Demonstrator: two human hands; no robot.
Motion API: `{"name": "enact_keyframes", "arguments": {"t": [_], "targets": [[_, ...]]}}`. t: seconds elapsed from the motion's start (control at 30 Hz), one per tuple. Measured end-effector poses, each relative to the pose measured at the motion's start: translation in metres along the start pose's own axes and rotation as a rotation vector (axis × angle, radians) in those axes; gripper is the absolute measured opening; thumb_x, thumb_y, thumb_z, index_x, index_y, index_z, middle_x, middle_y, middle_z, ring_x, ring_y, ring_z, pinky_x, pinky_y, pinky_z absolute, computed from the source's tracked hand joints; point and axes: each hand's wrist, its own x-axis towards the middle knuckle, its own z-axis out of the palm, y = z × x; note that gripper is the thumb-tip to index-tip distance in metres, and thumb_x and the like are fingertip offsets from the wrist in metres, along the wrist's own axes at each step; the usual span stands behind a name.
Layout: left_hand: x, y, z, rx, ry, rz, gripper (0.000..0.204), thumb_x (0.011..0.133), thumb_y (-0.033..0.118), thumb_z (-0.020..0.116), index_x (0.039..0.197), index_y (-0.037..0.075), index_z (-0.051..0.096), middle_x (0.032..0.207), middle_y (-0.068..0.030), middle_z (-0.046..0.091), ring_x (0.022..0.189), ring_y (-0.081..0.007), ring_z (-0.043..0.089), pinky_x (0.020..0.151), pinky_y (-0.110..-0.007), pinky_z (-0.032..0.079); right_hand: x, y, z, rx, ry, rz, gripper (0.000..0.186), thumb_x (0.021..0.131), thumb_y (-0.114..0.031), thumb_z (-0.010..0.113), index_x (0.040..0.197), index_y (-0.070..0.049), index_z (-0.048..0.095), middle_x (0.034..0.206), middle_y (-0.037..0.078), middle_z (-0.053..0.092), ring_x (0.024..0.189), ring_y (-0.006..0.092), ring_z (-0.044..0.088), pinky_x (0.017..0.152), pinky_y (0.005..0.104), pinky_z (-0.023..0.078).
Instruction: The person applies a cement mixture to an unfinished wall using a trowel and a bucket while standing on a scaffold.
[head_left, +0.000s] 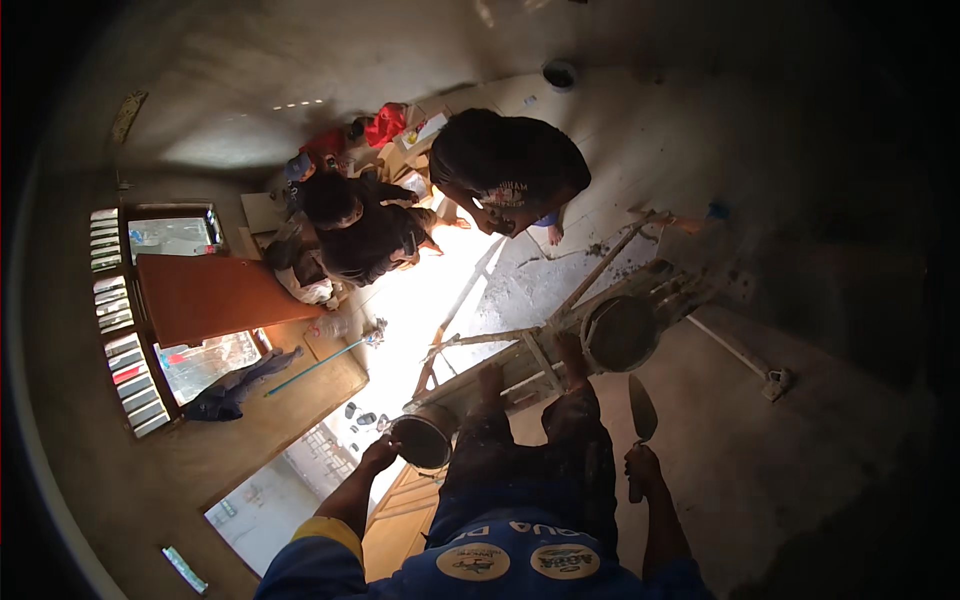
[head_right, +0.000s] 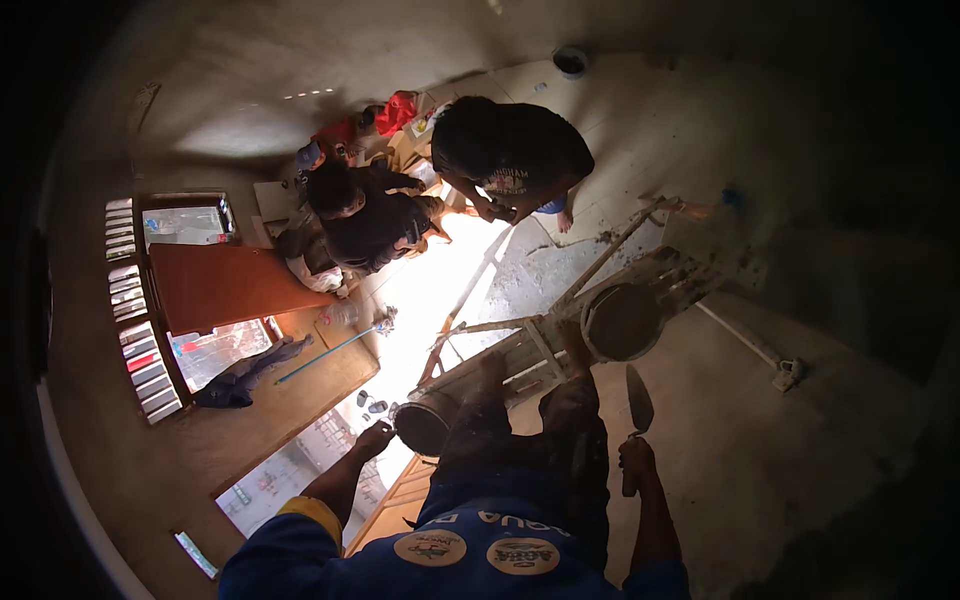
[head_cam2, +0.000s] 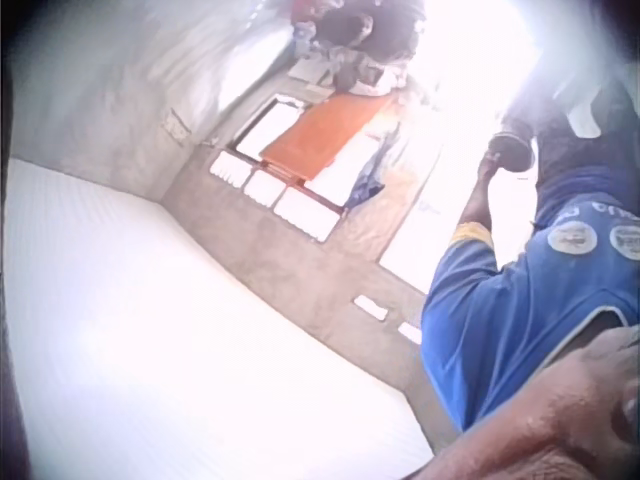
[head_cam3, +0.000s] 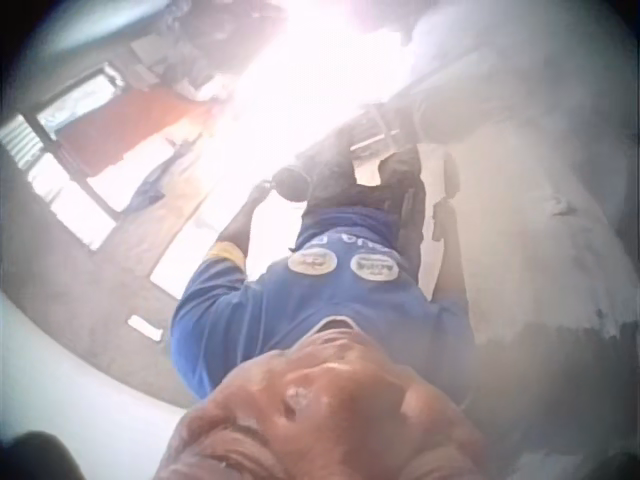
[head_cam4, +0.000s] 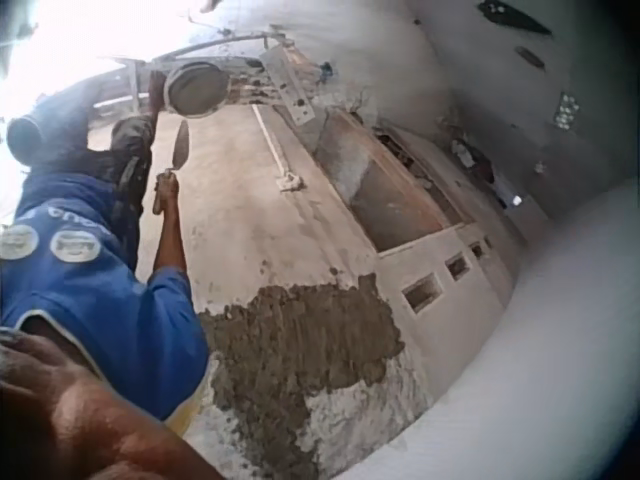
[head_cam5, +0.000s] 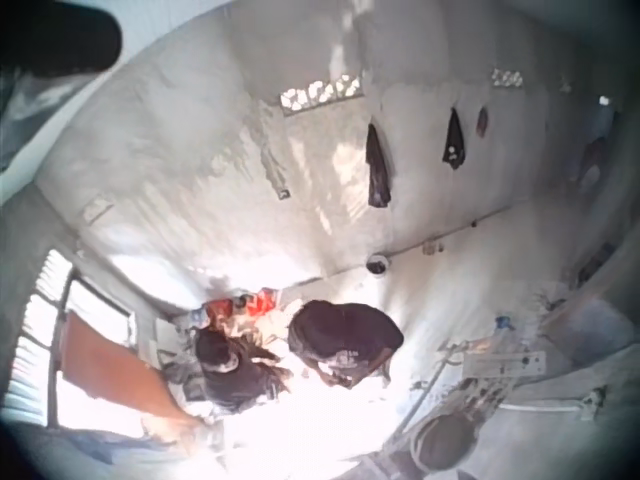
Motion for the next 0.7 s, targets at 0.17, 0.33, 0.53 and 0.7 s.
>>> {"name": "enact_keyframes", "arguments": {"t": [0.17,0.33,0.53,0.7], "targets": [[0.010,-0.011,0.071,-0.048,-0.099,0.297,0.046,0.094,0.043,0.050,0.115,0.002,0.057,0.117,-0.0213,0.057,0.112,-0.0385,0.054,0.096,-0.045,0.043,-0.047,-0.028,0.006,0.093,0.066,-0.154,0.016,0.087,-0.022,0.057,0.093,-0.008,0.051,0.076,0.004,0.053,0.064,0.0140,0.055,0.061,0.0329,0.049],[-0.030,0.059,0.075,0.034,-0.133,0.407,0.049,0.095,0.046,0.045,0.119,0.005,0.056,0.121,-0.0219,0.056,0.114,-0.0390,0.053,0.096,-0.046,0.042,-0.100,-0.047,0.037,-0.059,0.081,-0.162,0.028,0.083,-0.020,0.059,0.104,-0.003,0.056,0.080,0.006,0.056,0.068,0.0142,0.056,0.064,0.0322,0.049],[-0.035,-0.009,0.036,0.125,-0.272,0.827,0.056,0.092,0.036,0.052,0.139,0.008,0.040,0.135,-0.0260,0.043,0.124,-0.0366,0.047,0.101,-0.040,0.041,-0.143,-0.029,0.070,-0.125,0.059,-0.186,0.021,0.079,-0.017,0.060,0.092,-0.001,0.054,0.076,0.010,0.059,0.063,0.0192,0.060,0.061,0.0349,0.051],[-0.039,-0.058,0.034,-0.128,-0.527,0.457,0.058,0.093,0.026,0.052,0.145,0.009,0.032,0.140,-0.0223,0.040,0.126,-0.0360,0.045,0.106,-0.038,0.038,-0.156,-0.012,0.081,-0.129,0.066,-0.202,0.021,0.078,-0.016,0.061,0.091,-0.001,0.054,0.074,0.010,0.059,0.062,0.0198,0.060,0.059,0.0348,0.051]]}}
